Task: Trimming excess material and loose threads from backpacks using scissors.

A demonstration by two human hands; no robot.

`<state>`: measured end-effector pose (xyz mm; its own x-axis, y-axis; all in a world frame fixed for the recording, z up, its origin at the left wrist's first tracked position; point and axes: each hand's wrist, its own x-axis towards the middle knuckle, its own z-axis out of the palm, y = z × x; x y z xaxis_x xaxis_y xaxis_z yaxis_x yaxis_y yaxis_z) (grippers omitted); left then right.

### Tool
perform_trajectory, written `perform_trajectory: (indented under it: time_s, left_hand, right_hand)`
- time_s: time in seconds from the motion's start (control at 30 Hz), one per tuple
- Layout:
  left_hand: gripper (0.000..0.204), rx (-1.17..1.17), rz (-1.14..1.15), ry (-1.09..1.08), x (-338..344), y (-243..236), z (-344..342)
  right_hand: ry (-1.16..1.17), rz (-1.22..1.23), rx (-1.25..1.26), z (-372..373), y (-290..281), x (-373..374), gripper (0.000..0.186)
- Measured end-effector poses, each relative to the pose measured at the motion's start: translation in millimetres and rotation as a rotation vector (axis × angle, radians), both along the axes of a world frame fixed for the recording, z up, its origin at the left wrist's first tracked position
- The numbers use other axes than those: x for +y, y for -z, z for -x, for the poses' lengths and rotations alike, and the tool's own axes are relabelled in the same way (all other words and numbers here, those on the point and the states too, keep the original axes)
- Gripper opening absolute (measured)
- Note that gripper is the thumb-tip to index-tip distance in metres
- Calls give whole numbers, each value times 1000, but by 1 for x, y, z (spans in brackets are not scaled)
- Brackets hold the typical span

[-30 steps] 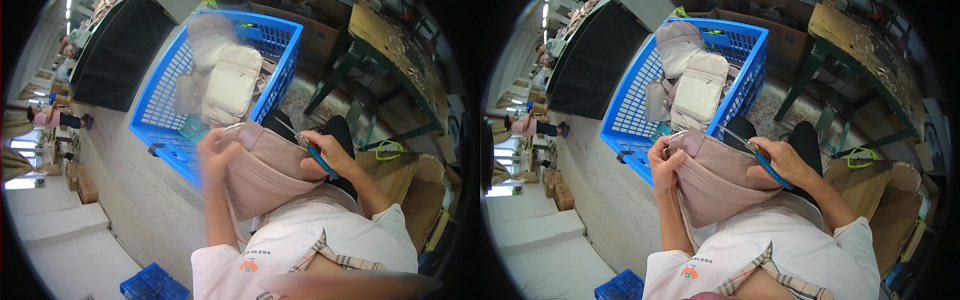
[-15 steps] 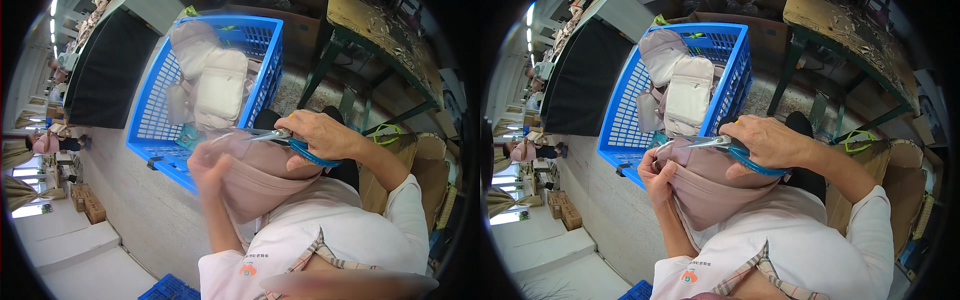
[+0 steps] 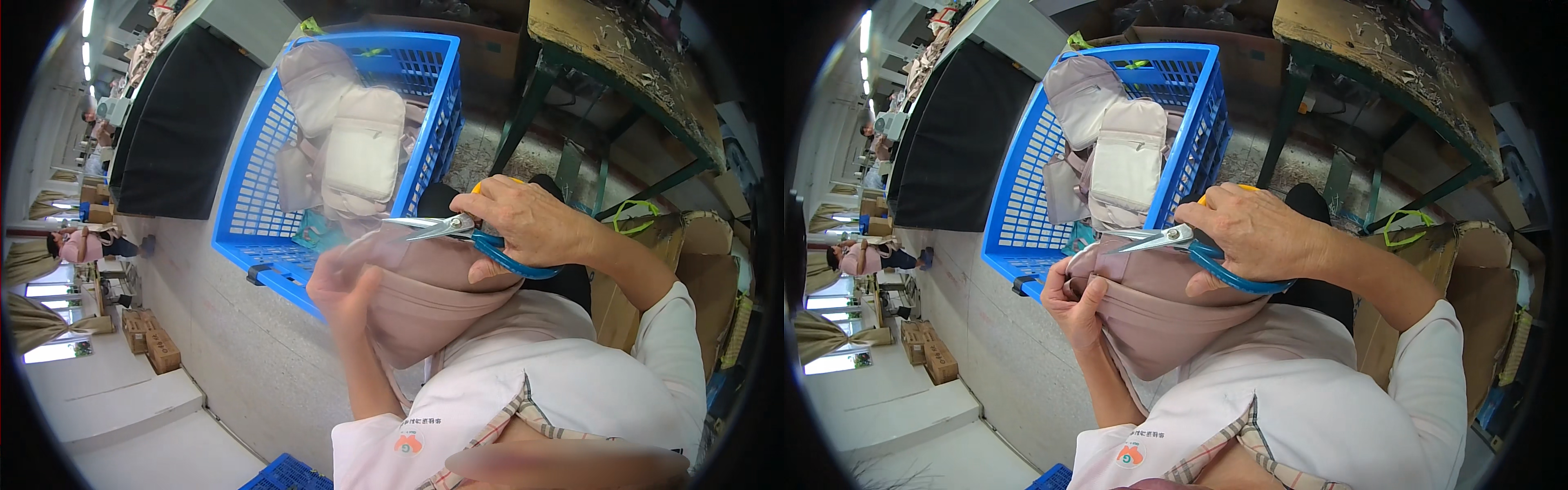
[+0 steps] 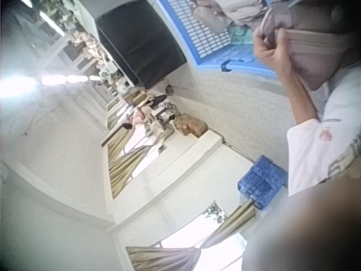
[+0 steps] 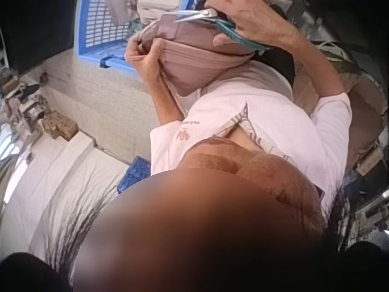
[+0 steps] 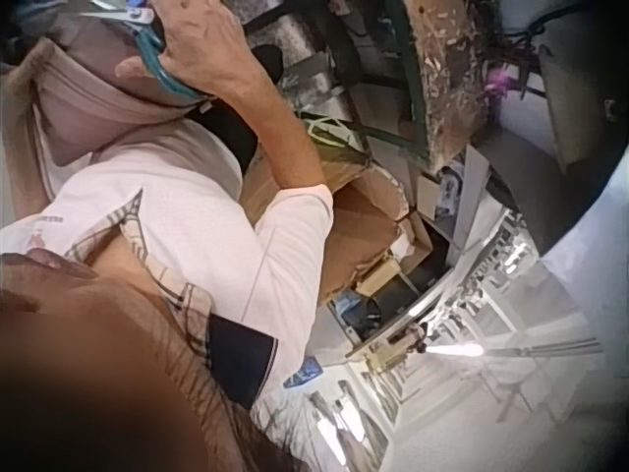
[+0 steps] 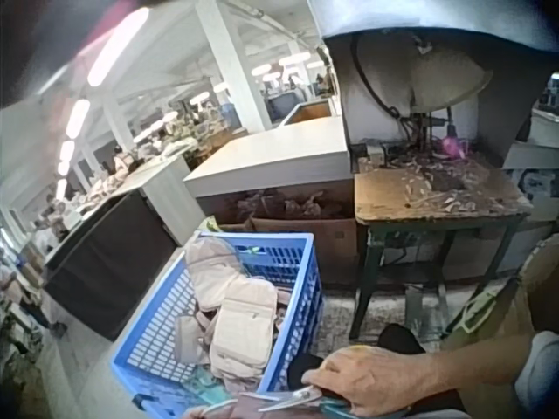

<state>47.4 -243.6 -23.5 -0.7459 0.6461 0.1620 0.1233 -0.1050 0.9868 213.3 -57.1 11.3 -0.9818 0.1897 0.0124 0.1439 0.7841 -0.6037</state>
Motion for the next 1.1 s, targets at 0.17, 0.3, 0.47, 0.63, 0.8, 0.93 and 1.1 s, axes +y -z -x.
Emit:
perform_trajectory:
  time_s: [0.17,0.3,0.47,0.63,0.8,0.93,1.1]
  left_hand:
    - [36,-4,-55,20,1,-2,-2]
    - [36,-10,-24,4,0,0,-2]
    - [36,-10,-51,14,0,2,0]
    - [36,-2,-32,12,-1,5,1]
    - [37,-1,4,8,-2,9,4]
    - [38,1,-10,13,0,9,5]
    - [38,-1,41,71,2,7,2]
  right_hand:
    - [8,14,-41,0,0,-1,63]
    - [-25,39,-17,1,2,-2,63]
    - [-35,63,60,3,8,-4,55]
    - [-33,42,133,4,16,-6,51]
    - [-30,-7,154,3,21,-7,49]
    - [-31,16,136,4,23,-4,47]
    - [-38,-70,355,9,23,2,48]
